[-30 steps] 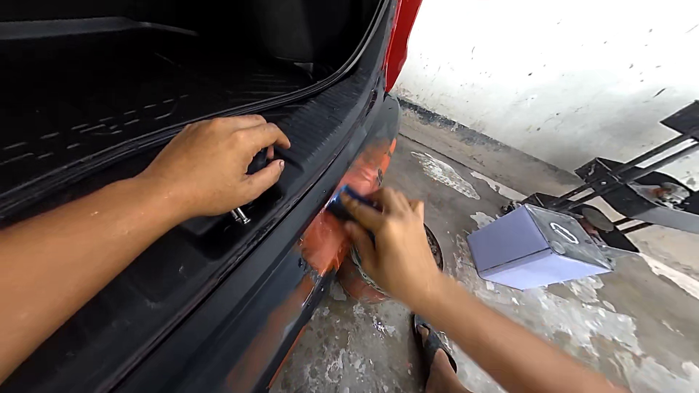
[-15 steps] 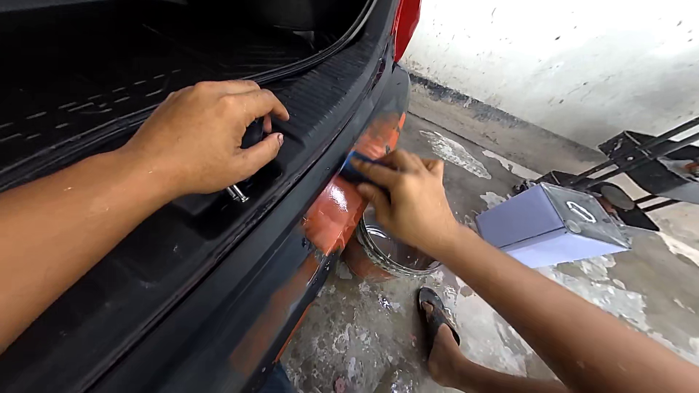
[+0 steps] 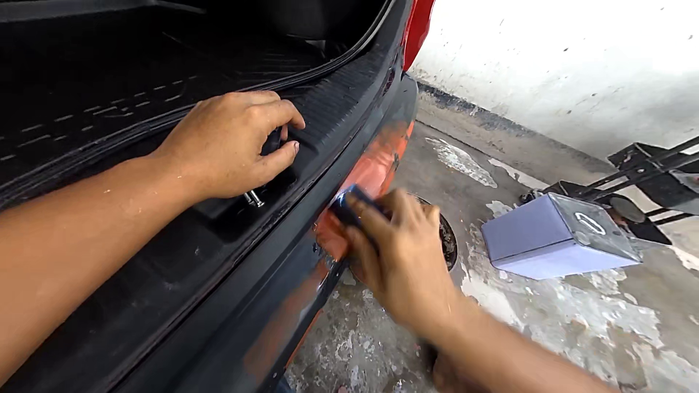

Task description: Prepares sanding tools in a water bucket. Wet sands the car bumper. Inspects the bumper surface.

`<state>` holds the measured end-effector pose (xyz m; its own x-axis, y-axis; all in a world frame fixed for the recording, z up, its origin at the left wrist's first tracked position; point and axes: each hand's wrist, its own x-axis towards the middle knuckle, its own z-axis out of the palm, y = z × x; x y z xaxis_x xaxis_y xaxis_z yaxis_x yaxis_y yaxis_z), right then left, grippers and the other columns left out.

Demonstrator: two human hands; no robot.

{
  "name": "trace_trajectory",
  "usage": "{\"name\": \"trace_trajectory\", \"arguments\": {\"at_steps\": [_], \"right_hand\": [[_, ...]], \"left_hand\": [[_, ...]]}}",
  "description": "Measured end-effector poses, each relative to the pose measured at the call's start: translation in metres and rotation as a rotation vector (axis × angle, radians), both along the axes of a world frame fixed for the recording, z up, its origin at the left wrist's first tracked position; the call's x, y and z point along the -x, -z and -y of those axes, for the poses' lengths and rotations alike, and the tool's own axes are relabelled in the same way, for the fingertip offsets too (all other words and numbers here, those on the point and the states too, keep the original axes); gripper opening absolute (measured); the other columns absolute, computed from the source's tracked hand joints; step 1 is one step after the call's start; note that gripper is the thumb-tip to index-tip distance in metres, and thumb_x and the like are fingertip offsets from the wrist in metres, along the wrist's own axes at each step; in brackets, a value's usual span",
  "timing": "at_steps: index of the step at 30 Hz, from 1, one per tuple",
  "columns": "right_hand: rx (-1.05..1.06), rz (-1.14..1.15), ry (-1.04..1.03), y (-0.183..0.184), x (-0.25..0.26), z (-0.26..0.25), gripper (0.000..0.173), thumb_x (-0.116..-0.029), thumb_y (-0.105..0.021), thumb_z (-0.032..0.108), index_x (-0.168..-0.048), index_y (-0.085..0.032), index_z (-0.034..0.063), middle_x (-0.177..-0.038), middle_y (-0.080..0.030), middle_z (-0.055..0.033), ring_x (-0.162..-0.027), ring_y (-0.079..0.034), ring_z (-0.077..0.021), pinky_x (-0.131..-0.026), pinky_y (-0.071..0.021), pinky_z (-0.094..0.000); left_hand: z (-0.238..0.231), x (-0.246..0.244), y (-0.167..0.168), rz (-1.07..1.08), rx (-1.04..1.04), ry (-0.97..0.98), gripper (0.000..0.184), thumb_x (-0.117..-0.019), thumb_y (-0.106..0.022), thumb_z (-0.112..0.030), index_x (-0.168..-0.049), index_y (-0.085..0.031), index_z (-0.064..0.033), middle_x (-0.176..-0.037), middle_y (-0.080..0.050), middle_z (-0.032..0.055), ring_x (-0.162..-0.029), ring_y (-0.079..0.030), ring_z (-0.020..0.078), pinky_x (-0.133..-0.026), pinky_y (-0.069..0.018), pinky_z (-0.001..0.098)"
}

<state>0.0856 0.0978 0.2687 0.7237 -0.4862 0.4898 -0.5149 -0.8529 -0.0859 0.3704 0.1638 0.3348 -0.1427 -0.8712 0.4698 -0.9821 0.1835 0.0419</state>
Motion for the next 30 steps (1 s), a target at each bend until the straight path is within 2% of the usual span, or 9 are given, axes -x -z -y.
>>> {"name": "trace_trajectory", "arguments": {"at_steps": [3,6,10,13,16,19,21,26,30], "right_hand": [[0.04,-0.036,-0.054,0.004,0.004,0.011,0.04,-0.1018,-0.049,0.043,-0.132,-0.07,0.0293,-0.103,-0.063,-0.0074,-0.094,-0.06,-0.0271,-0.076,-0.0446,-0.0495],[0.013,-0.032,0.119,0.003,-0.011,0.039,0.039,-0.1016,-0.05,0.043,-0.131,-0.07,0.0269,-0.105,-0.063,-0.0139,-0.097,-0.061,-0.034,-0.079,-0.043,-0.0549],[-0.025,-0.009,0.027,-0.001,-0.003,-0.018,0.04,-0.1015,-0.051,0.039,-0.133,-0.069,0.0227,-0.101,-0.059,-0.0096,-0.093,-0.057,-0.029,-0.077,-0.0452,-0.049],[0.041,-0.033,-0.042,0.005,0.005,-0.003,0.04,-0.102,-0.049,0.045,-0.132,-0.07,0.0291,-0.1,-0.061,-0.008,-0.092,-0.06,-0.0278,-0.075,-0.0443,-0.0491],[0.037,-0.023,0.122,0.005,-0.01,0.029,0.039,-0.1013,-0.05,0.043,-0.131,-0.071,0.0267,-0.1,-0.062,-0.0129,-0.093,-0.06,-0.0325,-0.077,-0.0417,-0.0532],[-0.013,-0.003,0.077,-0.002,-0.007,-0.009,0.04,-0.1008,-0.051,0.04,-0.132,-0.07,0.0229,-0.1,-0.059,-0.0108,-0.093,-0.058,-0.0304,-0.077,-0.0445,-0.0514],[0.007,-0.002,-0.032,0.002,0.004,-0.021,0.039,-0.1004,-0.052,0.042,-0.132,-0.07,0.0275,-0.1,-0.06,-0.0063,-0.092,-0.058,-0.0259,-0.077,-0.0437,-0.048],[-0.004,-0.001,0.107,0.002,-0.007,0.035,0.039,-0.0974,-0.055,0.044,-0.128,-0.073,0.0289,-0.099,-0.063,-0.0114,-0.093,-0.06,-0.0307,-0.078,-0.0415,-0.054],[-0.015,0.018,-0.022,0.0,0.004,-0.019,0.041,-0.1001,-0.052,0.042,-0.131,-0.071,0.024,-0.1,-0.06,-0.0071,-0.092,-0.058,-0.0261,-0.077,-0.0442,-0.0489]], "left_hand": [[0.0,-0.002,0.001,0.004,-0.001,0.008,0.037,-0.099,-0.049,-0.039,-0.12,-0.069,-0.0163,-0.102,-0.067,0.0018,-0.091,-0.066,0.0184,-0.074,-0.0532,0.046],[0.0,-0.002,0.0,0.008,-0.004,0.017,0.038,-0.0993,-0.048,-0.04,-0.12,-0.069,-0.0153,-0.105,-0.068,0.0042,-0.096,-0.066,0.0207,-0.078,-0.0532,0.0476],[0.001,-0.003,0.0,0.009,0.001,0.01,0.039,-0.0991,-0.048,-0.042,-0.12,-0.069,-0.0164,-0.104,-0.068,0.0025,-0.094,-0.066,0.0194,-0.077,-0.0533,0.0469],[0.001,-0.004,0.0,0.01,-0.003,0.014,0.039,-0.0997,-0.048,-0.041,-0.12,-0.069,-0.015,-0.106,-0.068,0.0044,-0.097,-0.066,0.021,-0.079,-0.0532,0.0475],[0.001,-0.003,-0.001,0.016,-0.001,0.016,0.04,-0.0994,-0.048,-0.041,-0.121,-0.068,-0.0145,-0.107,-0.069,0.0053,-0.099,-0.066,0.0212,-0.082,-0.0528,0.0473],[0.0,-0.002,-0.002,0.008,0.002,0.009,0.039,-0.0992,-0.048,-0.041,-0.121,-0.068,-0.0159,-0.106,-0.068,0.0034,-0.098,-0.066,0.0198,-0.08,-0.0532,0.0467],[0.003,-0.004,-0.001,0.002,0.006,0.013,0.039,-0.0992,-0.049,-0.042,-0.121,-0.069,-0.0159,-0.105,-0.068,0.003,-0.096,-0.066,0.0191,-0.079,-0.0533,0.0461],[-0.001,-0.002,-0.001,-0.027,-0.017,-0.004,0.042,-0.0997,-0.048,-0.043,-0.126,-0.066,-0.0159,-0.11,-0.068,0.004,-0.101,-0.065,0.0202,-0.084,-0.0527,0.0478],[0.0,-0.002,-0.001,-0.039,-0.009,-0.028,0.044,-0.0995,-0.048,-0.045,-0.13,-0.064,-0.0172,-0.115,-0.066,0.0042,-0.106,-0.064,0.0212,-0.086,-0.0526,0.0491]]}}
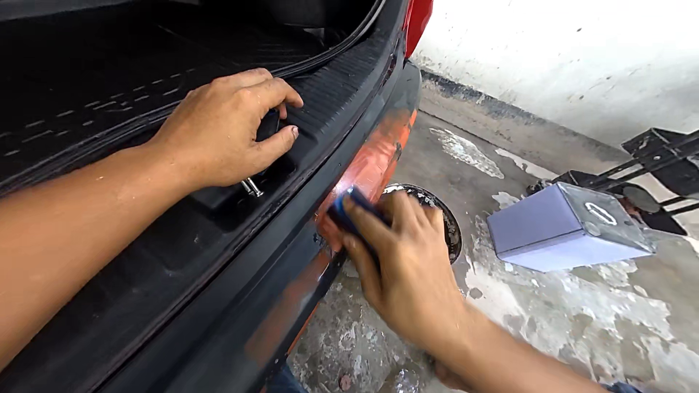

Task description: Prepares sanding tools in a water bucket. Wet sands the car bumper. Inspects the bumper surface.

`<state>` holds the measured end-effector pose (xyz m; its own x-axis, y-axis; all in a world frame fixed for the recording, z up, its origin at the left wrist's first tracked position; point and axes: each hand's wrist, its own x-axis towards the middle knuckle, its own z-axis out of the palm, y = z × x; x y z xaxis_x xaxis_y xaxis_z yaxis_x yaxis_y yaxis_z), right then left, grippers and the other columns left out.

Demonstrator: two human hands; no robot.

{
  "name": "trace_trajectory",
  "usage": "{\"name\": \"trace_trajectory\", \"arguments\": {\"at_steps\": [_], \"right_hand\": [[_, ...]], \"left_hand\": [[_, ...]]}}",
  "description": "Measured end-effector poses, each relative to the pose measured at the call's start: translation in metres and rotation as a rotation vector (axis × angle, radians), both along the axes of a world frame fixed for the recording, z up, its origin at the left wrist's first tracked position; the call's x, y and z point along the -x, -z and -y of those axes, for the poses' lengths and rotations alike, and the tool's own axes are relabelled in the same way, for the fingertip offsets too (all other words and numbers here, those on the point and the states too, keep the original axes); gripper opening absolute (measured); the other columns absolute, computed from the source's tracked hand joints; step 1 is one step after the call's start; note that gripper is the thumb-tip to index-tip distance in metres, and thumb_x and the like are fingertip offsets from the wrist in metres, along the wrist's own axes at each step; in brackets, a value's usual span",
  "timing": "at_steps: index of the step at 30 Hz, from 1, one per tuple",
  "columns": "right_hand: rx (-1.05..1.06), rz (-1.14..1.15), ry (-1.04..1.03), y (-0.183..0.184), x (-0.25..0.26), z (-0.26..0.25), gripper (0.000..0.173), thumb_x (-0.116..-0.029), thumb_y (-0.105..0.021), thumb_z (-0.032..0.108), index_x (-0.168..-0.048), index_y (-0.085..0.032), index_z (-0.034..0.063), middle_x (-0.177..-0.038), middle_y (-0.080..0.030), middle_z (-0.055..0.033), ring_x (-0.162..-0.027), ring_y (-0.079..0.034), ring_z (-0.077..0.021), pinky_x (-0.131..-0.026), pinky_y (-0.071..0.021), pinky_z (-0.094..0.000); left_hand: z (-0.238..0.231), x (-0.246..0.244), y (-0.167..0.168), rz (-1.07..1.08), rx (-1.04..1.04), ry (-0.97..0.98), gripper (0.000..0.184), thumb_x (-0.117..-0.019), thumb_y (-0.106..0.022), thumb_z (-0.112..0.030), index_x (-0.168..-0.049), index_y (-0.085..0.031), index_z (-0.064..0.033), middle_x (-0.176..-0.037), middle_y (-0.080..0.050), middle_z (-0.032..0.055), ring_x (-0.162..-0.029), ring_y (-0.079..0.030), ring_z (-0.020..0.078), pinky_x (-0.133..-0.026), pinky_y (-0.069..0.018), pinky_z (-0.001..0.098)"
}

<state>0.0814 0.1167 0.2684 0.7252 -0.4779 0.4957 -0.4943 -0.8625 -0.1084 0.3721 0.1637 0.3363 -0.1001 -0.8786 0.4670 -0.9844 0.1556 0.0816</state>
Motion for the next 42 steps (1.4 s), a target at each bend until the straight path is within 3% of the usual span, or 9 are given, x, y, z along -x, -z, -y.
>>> {"name": "trace_trajectory", "arguments": {"at_steps": [6,13,18,23,28,32,35,39,42], "right_hand": [[-0.004,-0.015,0.099,0.002,-0.009,0.054,0.039,-0.0984,-0.055,0.043,-0.13,-0.072,0.0276,-0.103,-0.063,-0.0111,-0.095,-0.06,-0.0308,-0.077,-0.0425,-0.0545],[0.049,-0.013,-0.085,0.004,0.007,0.023,0.036,-0.0998,-0.054,0.043,-0.13,-0.072,0.034,-0.104,-0.065,-0.0042,-0.095,-0.061,-0.0233,-0.078,-0.0442,-0.0491],[-0.022,0.005,0.139,-0.004,-0.009,0.068,0.033,-0.097,-0.061,0.037,-0.127,-0.073,0.0296,-0.108,-0.067,-0.0121,-0.101,-0.063,-0.0317,-0.085,-0.044,-0.0584],[0.026,-0.006,-0.099,0.003,0.012,0.037,0.035,-0.0991,-0.056,0.04,-0.13,-0.071,0.0361,-0.108,-0.066,0.0009,-0.098,-0.061,-0.0183,-0.082,-0.0439,-0.049],[-0.04,-0.002,0.178,-0.001,-0.008,0.093,0.033,-0.096,-0.064,0.036,-0.128,-0.073,0.0321,-0.11,-0.069,-0.0102,-0.104,-0.063,-0.0308,-0.087,-0.0439,-0.0592],[0.023,0.008,-0.07,0.003,0.007,0.037,0.035,-0.0995,-0.054,0.038,-0.129,-0.072,0.0332,-0.109,-0.065,0.0002,-0.099,-0.06,-0.019,-0.083,-0.0448,-0.0483],[0.046,-0.026,-0.049,0.005,0.01,0.076,0.033,-0.0987,-0.058,0.039,-0.129,-0.072,0.0359,-0.111,-0.069,-0.0021,-0.1,-0.065,-0.0231,-0.083,-0.0461,-0.0558],[-0.01,-0.01,0.145,-0.001,-0.007,0.09,0.034,-0.0974,-0.062,0.035,-0.129,-0.073,0.0287,-0.11,-0.069,-0.0121,-0.103,-0.064,-0.0323,-0.087,-0.0449,-0.0608],[0.029,-0.003,-0.066,0.002,0.008,0.038,0.036,-0.0993,-0.054,0.037,-0.13,-0.072,0.0304,-0.109,-0.065,-0.0021,-0.099,-0.06,-0.0211,-0.082,-0.0454,-0.0498]], "left_hand": [[-0.001,0.0,-0.001,-0.021,0.028,-0.037,0.052,-0.0988,-0.047,-0.054,-0.13,-0.064,-0.0158,-0.117,-0.065,0.0066,-0.108,-0.064,0.0228,-0.088,-0.052,0.0496],[-0.001,-0.001,-0.003,-0.043,0.045,-0.065,0.056,-0.101,-0.039,-0.057,-0.128,-0.066,-0.0169,-0.116,-0.067,0.0066,-0.108,-0.064,0.024,-0.087,-0.0474,0.0542],[-0.005,0.0,-0.005,-0.058,0.096,-0.055,0.052,-0.1024,-0.037,-0.052,-0.121,-0.068,-0.0158,-0.109,-0.068,0.0061,-0.103,-0.065,0.0229,-0.085,-0.0476,0.0544],[-0.002,0.001,-0.001,-0.014,0.077,-0.103,0.053,-0.0969,-0.045,-0.057,-0.123,-0.068,-0.017,-0.112,-0.069,0.0048,-0.105,-0.066,0.022,-0.091,-0.0464,0.0542],[-0.002,0.0,0.0,-0.024,0.062,-0.149,0.04,-0.0893,-0.054,-0.036,-0.122,-0.068,-0.017,-0.111,-0.069,0.0039,-0.104,-0.066,0.0225,-0.088,-0.049,0.0543],[0.0,-0.004,-0.002,-0.105,0.1,-0.196,0.032,-0.0946,-0.053,-0.02,-0.123,-0.067,-0.0149,-0.111,-0.068,0.0063,-0.102,-0.067,0.0251,-0.085,-0.0528,0.0538],[-0.003,-0.004,-0.005,-0.223,0.108,-0.297,0.032,-0.0982,-0.056,-0.014,-0.13,-0.063,-0.0112,-0.118,-0.068,0.0112,-0.11,-0.065,0.0298,-0.092,-0.0528,0.0572],[-0.004,-0.007,-0.006,-0.309,0.113,-0.365,0.033,-0.0986,-0.059,-0.024,-0.129,-0.062,-0.0128,-0.121,-0.069,0.0073,-0.111,-0.067,0.023,-0.096,-0.0544,0.0515],[-0.001,-0.008,-0.005,-0.364,0.092,-0.352,0.036,-0.0985,-0.056,-0.033,-0.129,-0.062,-0.0153,-0.125,-0.069,0.0043,-0.113,-0.068,0.019,-0.097,-0.0547,0.0492]]}}
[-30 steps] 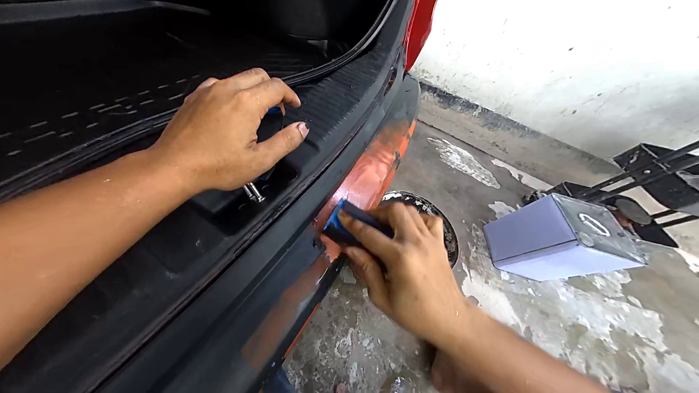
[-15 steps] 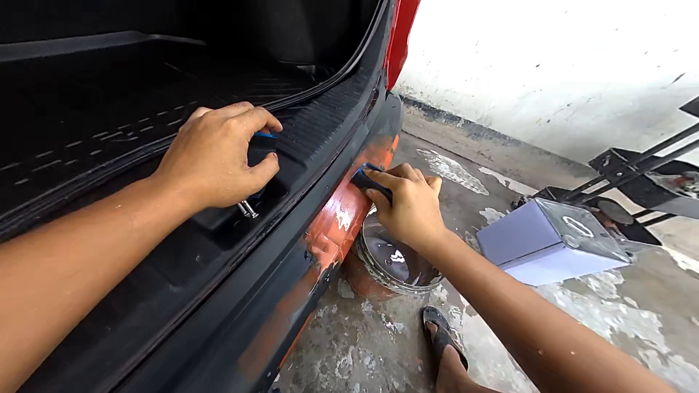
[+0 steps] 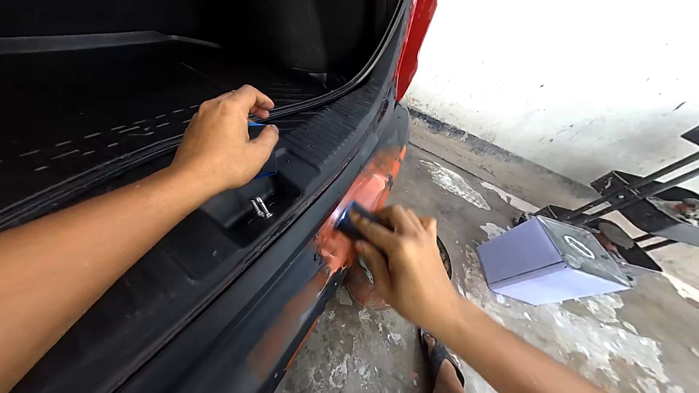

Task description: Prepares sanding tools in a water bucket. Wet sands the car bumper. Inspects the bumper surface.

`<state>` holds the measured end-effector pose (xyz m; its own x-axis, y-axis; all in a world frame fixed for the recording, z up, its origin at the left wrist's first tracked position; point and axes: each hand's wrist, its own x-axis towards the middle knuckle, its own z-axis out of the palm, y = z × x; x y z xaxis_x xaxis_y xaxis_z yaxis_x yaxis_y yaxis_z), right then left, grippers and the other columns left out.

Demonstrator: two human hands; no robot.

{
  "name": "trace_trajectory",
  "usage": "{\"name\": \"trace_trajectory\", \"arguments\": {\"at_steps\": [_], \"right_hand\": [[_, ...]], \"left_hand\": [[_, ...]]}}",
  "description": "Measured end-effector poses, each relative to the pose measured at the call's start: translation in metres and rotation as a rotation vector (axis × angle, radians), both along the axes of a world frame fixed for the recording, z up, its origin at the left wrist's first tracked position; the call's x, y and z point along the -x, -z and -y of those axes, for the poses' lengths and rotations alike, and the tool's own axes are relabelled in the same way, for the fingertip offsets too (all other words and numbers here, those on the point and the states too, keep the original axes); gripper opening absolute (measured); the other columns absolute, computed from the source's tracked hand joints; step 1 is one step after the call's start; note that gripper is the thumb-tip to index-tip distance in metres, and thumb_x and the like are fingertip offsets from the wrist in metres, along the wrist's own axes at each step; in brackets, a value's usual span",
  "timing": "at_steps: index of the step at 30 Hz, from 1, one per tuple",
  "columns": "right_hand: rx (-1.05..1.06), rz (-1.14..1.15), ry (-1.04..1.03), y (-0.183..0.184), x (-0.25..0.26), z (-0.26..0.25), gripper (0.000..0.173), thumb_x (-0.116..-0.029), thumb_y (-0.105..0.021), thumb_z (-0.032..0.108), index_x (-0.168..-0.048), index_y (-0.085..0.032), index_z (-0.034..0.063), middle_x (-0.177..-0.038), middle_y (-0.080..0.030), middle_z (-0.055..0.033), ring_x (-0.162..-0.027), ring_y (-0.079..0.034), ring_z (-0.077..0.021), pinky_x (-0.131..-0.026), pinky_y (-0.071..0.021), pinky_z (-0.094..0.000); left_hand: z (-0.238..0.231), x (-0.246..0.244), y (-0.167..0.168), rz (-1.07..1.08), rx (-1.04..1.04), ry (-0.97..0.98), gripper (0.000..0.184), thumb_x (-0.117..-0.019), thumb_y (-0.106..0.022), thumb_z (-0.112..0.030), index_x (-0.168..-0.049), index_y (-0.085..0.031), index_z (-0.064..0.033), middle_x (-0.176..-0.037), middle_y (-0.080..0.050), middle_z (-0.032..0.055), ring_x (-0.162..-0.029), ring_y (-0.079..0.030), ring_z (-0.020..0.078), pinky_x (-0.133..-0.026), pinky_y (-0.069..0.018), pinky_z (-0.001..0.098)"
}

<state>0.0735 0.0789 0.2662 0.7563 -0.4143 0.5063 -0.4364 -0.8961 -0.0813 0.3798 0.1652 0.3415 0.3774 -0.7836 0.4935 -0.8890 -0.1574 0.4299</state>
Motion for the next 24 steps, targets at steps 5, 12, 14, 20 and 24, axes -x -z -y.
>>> {"name": "trace_trajectory", "arguments": {"at_steps": [5,12,14,20,24], "right_hand": [[-0.041,-0.037,0.093,-0.002,-0.004,0.055,0.034,-0.0967,-0.062,0.038,-0.129,-0.072,0.0362,-0.113,-0.07,-0.0066,-0.105,-0.065,-0.0278,-0.087,-0.0449,-0.0601],[0.005,0.015,-0.038,0.003,0.003,-0.004,0.036,-0.0995,-0.054,0.04,-0.13,-0.072,0.0336,-0.108,-0.066,-0.0009,-0.098,-0.061,-0.0193,-0.082,-0.0456,-0.0483],[0.0,-0.027,0.019,0.001,0.003,0.026,0.035,-0.0978,-0.057,0.042,-0.129,-0.072,0.0363,-0.109,-0.069,-0.0037,-0.099,-0.064,-0.024,-0.082,-0.0463,-0.0549],[-0.036,0.006,0.167,-0.005,-0.011,0.005,0.034,-0.097,-0.06,0.036,-0.126,-0.074,0.0266,-0.105,-0.067,-0.0108,-0.099,-0.063,-0.0311,-0.082,-0.0466,-0.0578],[0.012,-0.038,0.021,0.001,0.001,-0.003,0.036,-0.0981,-0.057,0.044,-0.13,-0.071,0.0359,-0.106,-0.068,-0.0054,-0.097,-0.064,-0.0248,-0.081,-0.047,-0.0531]], "left_hand": [[-0.001,0.001,-0.002,-0.082,0.01,0.067,0.042,-0.1025,-0.051,-0.042,-0.131,-0.06,-0.0139,-0.128,-0.066,0.0055,-0.116,-0.065,0.0147,-0.099,-0.0528,0.0405],[0.0,-0.004,-0.002,-0.104,0.051,0.192,0.041,-0.0984,-0.048,-0.032,-0.134,-0.06,-0.015,-0.133,-0.062,0.0053,-0.126,-0.058,0.0145,-0.107,-0.0476,0.0408],[-0.002,-0.001,-0.002,-0.104,0.016,0.228,0.043,-0.0972,-0.047,-0.029,-0.136,-0.059,-0.0155,-0.136,-0.06,0.0053,-0.13,-0.056,0.015,-0.109,-0.046,0.0408],[-0.005,-0.003,-0.003,-0.151,0.021,0.215,0.046,-0.0954,-0.049,-0.033,-0.138,-0.057,-0.0182,-0.14,-0.056,0.0054,-0.132,-0.052,0.0173,-0.108,-0.0447,0.0443],[-0.004,-0.003,-0.001,-0.085,-0.016,0.234,0.048,-0.0979,-0.046,-0.036,-0.141,-0.055,-0.0163,-0.148,-0.049,0.0078,-0.14,-0.045,0.019,-0.113,-0.0393,0.0469]]}}
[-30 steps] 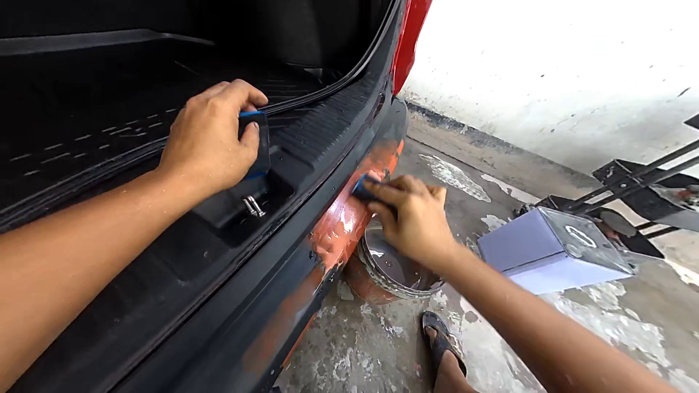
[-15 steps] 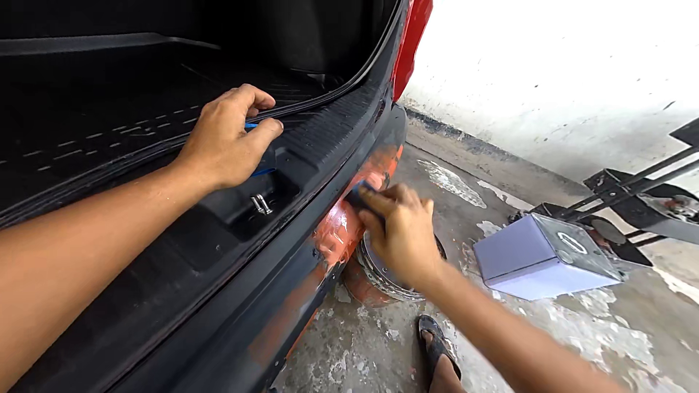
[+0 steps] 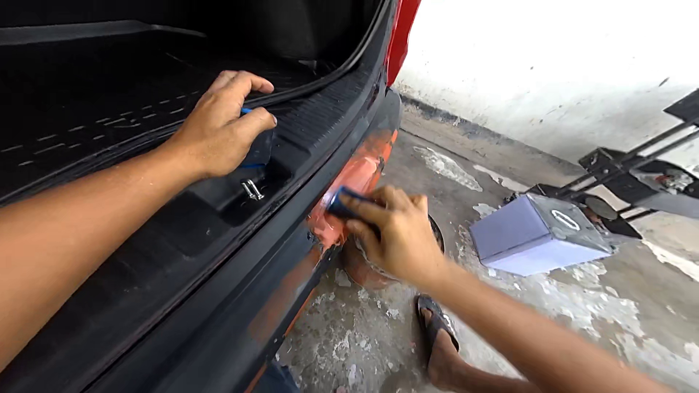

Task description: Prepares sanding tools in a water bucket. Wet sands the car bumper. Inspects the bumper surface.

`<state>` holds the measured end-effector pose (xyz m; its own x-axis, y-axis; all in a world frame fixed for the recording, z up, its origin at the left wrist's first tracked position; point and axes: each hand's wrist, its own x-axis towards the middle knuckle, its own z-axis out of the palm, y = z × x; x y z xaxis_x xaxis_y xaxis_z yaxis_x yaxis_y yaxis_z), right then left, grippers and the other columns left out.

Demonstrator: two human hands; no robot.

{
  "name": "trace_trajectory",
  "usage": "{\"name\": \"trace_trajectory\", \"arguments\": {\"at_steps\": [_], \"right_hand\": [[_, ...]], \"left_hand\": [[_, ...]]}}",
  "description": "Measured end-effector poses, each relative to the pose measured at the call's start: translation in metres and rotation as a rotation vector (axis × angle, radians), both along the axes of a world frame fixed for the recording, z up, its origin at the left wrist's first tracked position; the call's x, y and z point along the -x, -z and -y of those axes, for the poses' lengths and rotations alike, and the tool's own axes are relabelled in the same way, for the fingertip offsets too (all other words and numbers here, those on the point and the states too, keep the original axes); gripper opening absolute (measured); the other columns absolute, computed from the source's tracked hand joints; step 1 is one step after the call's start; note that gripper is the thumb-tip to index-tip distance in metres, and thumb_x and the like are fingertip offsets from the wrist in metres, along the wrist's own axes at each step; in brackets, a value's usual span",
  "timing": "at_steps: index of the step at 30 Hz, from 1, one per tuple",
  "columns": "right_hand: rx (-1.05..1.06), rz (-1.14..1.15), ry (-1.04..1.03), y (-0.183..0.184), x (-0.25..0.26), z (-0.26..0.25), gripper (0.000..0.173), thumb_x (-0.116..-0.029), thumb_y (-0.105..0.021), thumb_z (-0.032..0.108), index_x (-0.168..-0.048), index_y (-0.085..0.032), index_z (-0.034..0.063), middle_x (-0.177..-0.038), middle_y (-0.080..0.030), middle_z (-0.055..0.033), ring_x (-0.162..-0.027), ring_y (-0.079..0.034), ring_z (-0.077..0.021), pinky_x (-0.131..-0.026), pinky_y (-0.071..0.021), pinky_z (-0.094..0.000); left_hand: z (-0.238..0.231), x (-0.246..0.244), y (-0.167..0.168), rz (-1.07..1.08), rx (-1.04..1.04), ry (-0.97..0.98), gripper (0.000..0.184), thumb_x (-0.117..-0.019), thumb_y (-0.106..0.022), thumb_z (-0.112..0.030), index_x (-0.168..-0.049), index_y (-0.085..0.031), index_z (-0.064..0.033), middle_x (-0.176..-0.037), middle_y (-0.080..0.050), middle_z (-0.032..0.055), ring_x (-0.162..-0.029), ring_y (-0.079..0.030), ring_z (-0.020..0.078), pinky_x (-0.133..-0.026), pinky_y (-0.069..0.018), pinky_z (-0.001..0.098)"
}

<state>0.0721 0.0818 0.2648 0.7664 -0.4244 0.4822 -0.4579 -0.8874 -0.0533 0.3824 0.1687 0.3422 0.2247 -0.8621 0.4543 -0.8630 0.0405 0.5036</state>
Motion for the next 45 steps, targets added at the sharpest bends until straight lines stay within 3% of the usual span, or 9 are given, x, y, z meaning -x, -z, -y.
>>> {"name": "trace_trajectory", "arguments": {"at_steps": [5,11,15,18,21,25,31,39,45], "right_hand": [[-0.117,0.031,0.279,-0.013,-0.025,0.028,0.035,-0.0951,-0.063,0.039,-0.126,-0.074,0.0272,-0.106,-0.068,-0.0172,-0.101,-0.064,-0.0368,-0.083,-0.0452,-0.0622],[-0.008,0.02,0.065,0.002,-0.005,-0.006,0.036,-0.0984,-0.056,0.043,-0.131,-0.071,0.0352,-0.104,-0.066,-0.0072,-0.097,-0.063,-0.0264,-0.081,-0.0456,-0.053],[-0.091,0.044,0.332,-0.009,-0.025,0.027,0.034,-0.095,-0.063,0.04,-0.125,-0.074,0.0293,-0.106,-0.068,-0.0171,-0.101,-0.063,-0.0361,-0.083,-0.0449,-0.0606],[-0.031,0.068,0.172,-0.006,-0.017,-0.028,0.034,-0.0966,-0.06,0.04,-0.126,-0.074,0.0283,-0.101,-0.064,-0.0099,-0.095,-0.061,-0.0294,-0.08,-0.0471,-0.0532],[-0.016,0.013,0.055,0.0,-0.007,-0.017,0.035,-0.097,-0.058,0.045,-0.129,-0.071,0.0381,-0.102,-0.066,-0.0014,-0.097,-0.062,-0.0209,-0.084,-0.0467,-0.0483],[-0.104,0.023,0.257,-0.008,-0.021,0.036,0.032,-0.0924,-0.067,0.039,-0.122,-0.075,0.0294,-0.105,-0.069,-0.0138,-0.099,-0.064,-0.0336,-0.085,-0.046,-0.0585],[0.026,0.115,-0.014,0.003,-0.012,-0.022,0.033,-0.0963,-0.06,0.04,-0.125,-0.072,0.0296,-0.1,-0.067,-0.0109,-0.093,-0.065,-0.0301,-0.081,-0.0509,-0.0529],[-0.215,0.153,0.105,0.005,0.021,0.113,0.036,-0.095,-0.069,0.04,-0.128,-0.072,0.0273,-0.113,-0.07,-0.0124,-0.103,-0.066,-0.0345,-0.086,-0.0504,-0.0616],[-0.621,-0.129,0.153,0.119,0.106,0.179,0.064,-0.0866,-0.075,0.05,-0.141,-0.059,0.0191,-0.123,-0.068,-0.02,-0.107,-0.068,-0.0428,-0.089,-0.0541,-0.0664]], "left_hand": [[-0.006,0.0,-0.003,0.081,0.096,0.01,0.049,-0.0971,-0.047,-0.034,-0.139,-0.057,-0.012,-0.154,-0.046,0.0105,-0.146,-0.04,0.0198,-0.119,-0.0338,0.0444],[-0.006,0.002,-0.001,0.117,0.105,-0.004,0.047,-0.0978,-0.045,-0.032,-0.138,-0.058,-0.011,-0.153,-0.047,0.0111,-0.146,-0.041,0.0198,-0.119,-0.0343,0.0431],[-0.014,0.014,-0.004,0.297,0.156,-0.003,0.049,-0.0979,-0.041,-0.033,-0.136,-0.06,-0.0088,-0.156,-0.046,0.0148,-0.153,-0.029,0.0347,-0.126,-0.0189,0.0567],[-0.015,0.037,-0.005,0.466,0.171,0.069,0.053,-0.0956,-0.041,-0.038,-0.136,-0.061,-0.0103,-0.159,-0.044,0.0107,-0.156,-0.023,0.0363,-0.123,-0.0167,0.0657],[-0.016,0.056,-0.002,0.683,0.134,0.19,0.059,-0.0961,-0.039,-0.039,-0.142,-0.059,-0.0075,-0.159,-0.046,0.0092,-0.154,-0.031,0.0311,-0.124,-0.0212,0.0637],[-0.015,0.07,-0.002,0.835,0.131,0.301,0.061,-0.0957,-0.042,-0.035,-0.147,-0.056,-0.0055,-0.156,-0.05,0.0081,-0.148,-0.043,0.0238,-0.122,-0.0349,0.0534],[-0.014,0.072,-0.002,0.94,0.109,0.347,0.061,-0.0993,-0.041,-0.038,-0.149,-0.054,-0.0052,-0.158,-0.049,0.0076,-0.151,-0.039,0.0213,-0.124,-0.0342,0.0497],[-0.041,0.14,0.035,0.827,-0.276,0.292,0.075,-0.1017,-0.044,-0.057,-0.155,-0.042,-0.0052,-0.164,-0.038,0.012,-0.154,-0.033,0.0246,-0.125,-0.0314,0.0497],[-0.027,0.178,0.075,0.67,-0.495,0.021,0.111,-0.0884,-0.054,-0.076,-0.159,-0.027,0.0055,-0.168,-0.022,0.0248,-0.157,-0.021,0.0364,-0.127,-0.0243,0.0499]]}}
